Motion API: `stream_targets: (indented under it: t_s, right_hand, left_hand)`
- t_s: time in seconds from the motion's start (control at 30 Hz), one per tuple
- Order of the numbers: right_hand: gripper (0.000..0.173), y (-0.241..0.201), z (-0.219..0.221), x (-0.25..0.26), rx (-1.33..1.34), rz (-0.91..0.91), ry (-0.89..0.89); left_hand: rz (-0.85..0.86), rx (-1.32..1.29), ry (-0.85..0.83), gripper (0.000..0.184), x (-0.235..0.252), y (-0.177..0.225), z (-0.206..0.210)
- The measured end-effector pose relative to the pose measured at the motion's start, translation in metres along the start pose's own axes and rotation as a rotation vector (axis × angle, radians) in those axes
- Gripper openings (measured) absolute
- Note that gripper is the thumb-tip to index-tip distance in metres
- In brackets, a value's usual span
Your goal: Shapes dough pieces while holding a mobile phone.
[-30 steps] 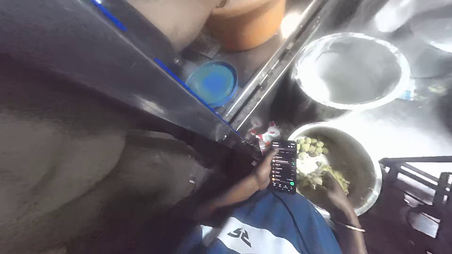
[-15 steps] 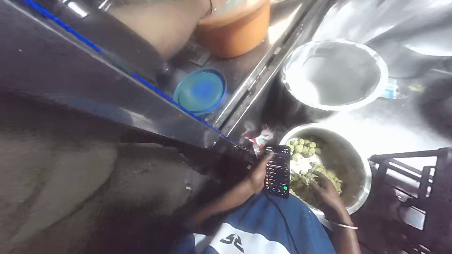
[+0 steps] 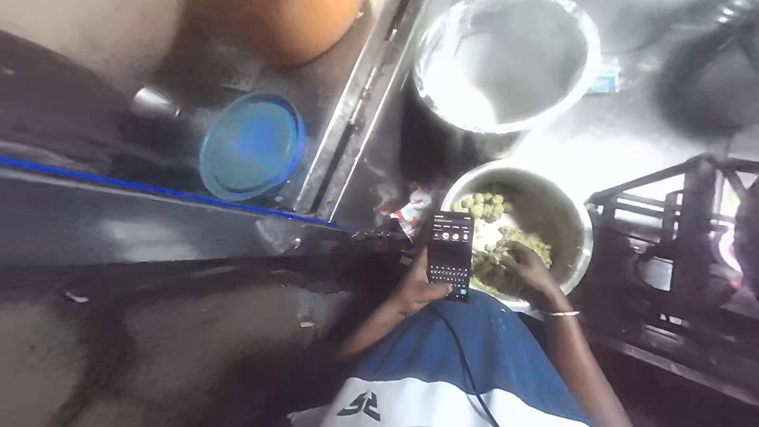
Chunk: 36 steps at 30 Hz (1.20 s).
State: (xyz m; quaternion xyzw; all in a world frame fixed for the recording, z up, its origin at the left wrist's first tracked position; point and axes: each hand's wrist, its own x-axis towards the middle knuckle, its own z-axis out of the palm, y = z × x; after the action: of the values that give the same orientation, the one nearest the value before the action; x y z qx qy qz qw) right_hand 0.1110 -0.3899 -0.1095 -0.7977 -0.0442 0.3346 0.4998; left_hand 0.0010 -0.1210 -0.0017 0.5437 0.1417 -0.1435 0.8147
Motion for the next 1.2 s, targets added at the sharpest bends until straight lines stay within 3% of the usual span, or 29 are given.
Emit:
stream_targets:
  t_s: [0.13,0.37,0.87,1.03,1.2]
  right_hand:
    - [0.044,0.002,-0.001,0.002,-0.020,0.010,-0.003]
    - [0.042,0.005,0.000,0.001,0.022,0.026,0.007]
    - [0.045,-0.003,-0.002,0.003,0.000,0.039,0.012]
    - [0.039,-0.002,-0.005,0.001,0.025,0.029,0.068]
    - [0.051,-0.006,-0.003,0.001,-0.023,0.064,0.069]
  left_hand:
    - [0.047,0.063,0.007,0.125,0.001,-0.005,0.000]
    - [0.112,0.203,0.027,0.130,0.006,-0.004,0.003]
    - [0.135,0.226,0.088,0.110,0.020,-0.001,0.007]
    - [0.089,-0.075,-0.087,0.100,0.014,-0.006,-0.006]
    - [0.083,-0.086,-0.133,0.096,0.012,-0.008,-0.008]
